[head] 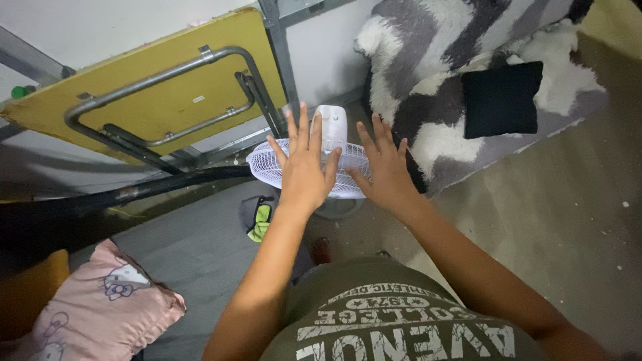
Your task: The person removes the front grille from a standing electric fan, unscrews the blade cap by hand and takes off the fan blades, then wipes the grille with a green cloth.
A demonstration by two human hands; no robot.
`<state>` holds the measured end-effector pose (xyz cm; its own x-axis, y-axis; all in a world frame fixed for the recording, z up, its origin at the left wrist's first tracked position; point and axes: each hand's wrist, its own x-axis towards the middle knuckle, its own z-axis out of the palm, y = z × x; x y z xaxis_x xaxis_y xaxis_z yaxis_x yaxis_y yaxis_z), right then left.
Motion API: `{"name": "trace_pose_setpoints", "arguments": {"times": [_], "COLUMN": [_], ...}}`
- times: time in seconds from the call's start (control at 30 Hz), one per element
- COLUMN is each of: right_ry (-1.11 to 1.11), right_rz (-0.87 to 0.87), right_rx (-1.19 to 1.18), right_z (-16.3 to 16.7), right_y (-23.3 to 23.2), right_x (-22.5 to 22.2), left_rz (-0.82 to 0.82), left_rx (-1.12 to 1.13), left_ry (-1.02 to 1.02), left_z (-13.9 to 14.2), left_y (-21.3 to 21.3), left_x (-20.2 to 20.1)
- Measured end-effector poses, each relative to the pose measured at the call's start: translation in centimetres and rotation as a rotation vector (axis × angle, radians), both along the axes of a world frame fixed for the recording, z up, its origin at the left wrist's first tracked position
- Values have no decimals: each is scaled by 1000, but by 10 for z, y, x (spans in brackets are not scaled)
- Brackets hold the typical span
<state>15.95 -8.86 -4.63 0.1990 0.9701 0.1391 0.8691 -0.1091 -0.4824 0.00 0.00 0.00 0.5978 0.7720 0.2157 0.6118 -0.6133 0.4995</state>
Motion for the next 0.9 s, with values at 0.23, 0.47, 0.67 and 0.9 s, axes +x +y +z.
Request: {"name": "trace_pose_setpoints", "arguments": {"times": [0.23,0.47,0.67,0.9], "right_ry": [-7,14,2,191], "right_rz": [9,76,-21,-23], "right_rx": [-123,-342,-415,-340], "right_z": [6,-19,-30,-43], "right_y": [10,25,63,96], "right_x": [3,7,6,39], "left_rz": [28,92,162,88], "left_rx": [-55,-178,-259,-289], "left_ry": [62,-89,-236,170], "left_z": [-6,-49,-73,-136], "left_y": [17,69,158,247], "left_x": [-7,-20,2,83]}}
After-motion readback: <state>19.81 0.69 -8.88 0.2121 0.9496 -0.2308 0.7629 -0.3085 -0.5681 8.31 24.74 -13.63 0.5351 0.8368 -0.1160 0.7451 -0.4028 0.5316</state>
